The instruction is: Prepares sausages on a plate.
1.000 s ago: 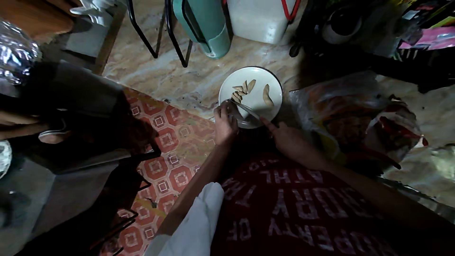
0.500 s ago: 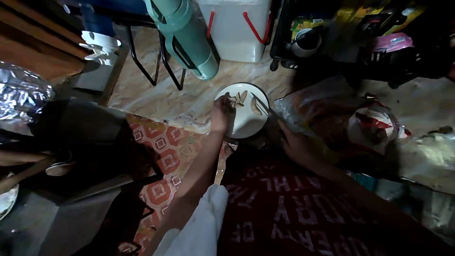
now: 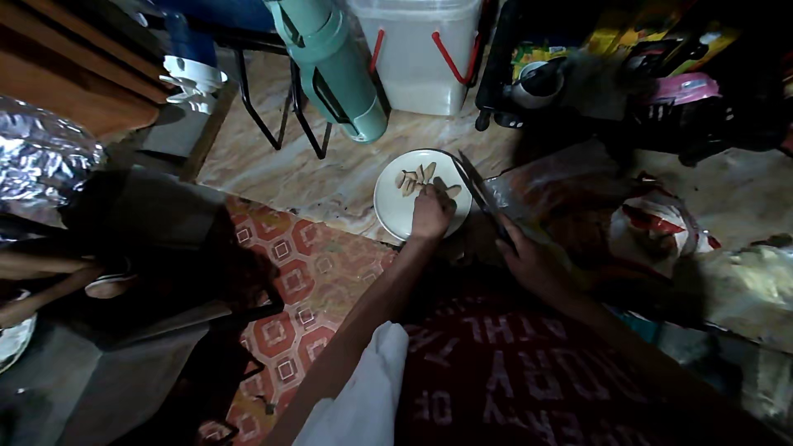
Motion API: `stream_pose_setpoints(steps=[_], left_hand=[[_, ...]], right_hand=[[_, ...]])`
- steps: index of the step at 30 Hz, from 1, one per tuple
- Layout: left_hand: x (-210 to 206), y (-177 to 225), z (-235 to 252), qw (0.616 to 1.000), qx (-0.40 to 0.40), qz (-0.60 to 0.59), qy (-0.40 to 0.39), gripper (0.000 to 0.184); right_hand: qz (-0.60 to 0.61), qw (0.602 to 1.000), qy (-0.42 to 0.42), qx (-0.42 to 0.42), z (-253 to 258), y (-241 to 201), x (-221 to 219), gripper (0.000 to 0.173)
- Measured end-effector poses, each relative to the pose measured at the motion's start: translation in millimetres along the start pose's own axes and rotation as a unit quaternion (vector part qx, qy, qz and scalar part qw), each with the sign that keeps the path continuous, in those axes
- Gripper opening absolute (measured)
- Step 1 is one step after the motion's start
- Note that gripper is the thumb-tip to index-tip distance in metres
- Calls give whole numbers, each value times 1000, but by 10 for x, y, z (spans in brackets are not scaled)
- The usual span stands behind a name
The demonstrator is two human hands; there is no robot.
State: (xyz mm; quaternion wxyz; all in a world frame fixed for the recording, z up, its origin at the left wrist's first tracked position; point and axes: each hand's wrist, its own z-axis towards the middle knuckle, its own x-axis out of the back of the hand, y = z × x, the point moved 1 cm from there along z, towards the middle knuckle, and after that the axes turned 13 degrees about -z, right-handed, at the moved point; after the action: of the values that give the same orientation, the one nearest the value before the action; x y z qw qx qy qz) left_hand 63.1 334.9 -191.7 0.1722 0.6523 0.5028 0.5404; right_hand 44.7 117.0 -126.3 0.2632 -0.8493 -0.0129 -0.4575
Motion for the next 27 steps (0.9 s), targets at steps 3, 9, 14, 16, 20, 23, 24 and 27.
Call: stream_pose_setpoints(steps=[3, 9, 14, 16, 20, 23, 24, 27], left_hand=[[243, -162, -219, 1000, 6, 15, 1, 48], [798, -407, -505, 991, 94, -3, 98, 44], [799, -503, -393, 984, 102, -43, 138, 43], [788, -488, -355, 986, 92, -28, 140, 41], [830, -462, -296, 993, -10, 57, 104, 28], [857, -455, -242, 987, -126, 89, 46, 14], [850, -439, -231, 985, -140, 97, 29, 13], [739, -390, -248, 987, -116, 94, 57, 23]], right_hand=[[-25, 998, 4, 49, 53, -7, -45, 55], [-103, 980, -115, 125, 191, -270, -104, 58], [-117, 976, -143, 115, 345, -451, -121, 62], [-113, 977, -149, 102, 353, -461, -84, 61], [-85, 985, -117, 99, 281, -371, -49, 59], [-64, 987, -107, 104, 213, -324, -53, 60], [-68, 986, -107, 104, 192, -317, -55, 60], [-79, 986, -89, 114, 155, -275, -88, 58]])
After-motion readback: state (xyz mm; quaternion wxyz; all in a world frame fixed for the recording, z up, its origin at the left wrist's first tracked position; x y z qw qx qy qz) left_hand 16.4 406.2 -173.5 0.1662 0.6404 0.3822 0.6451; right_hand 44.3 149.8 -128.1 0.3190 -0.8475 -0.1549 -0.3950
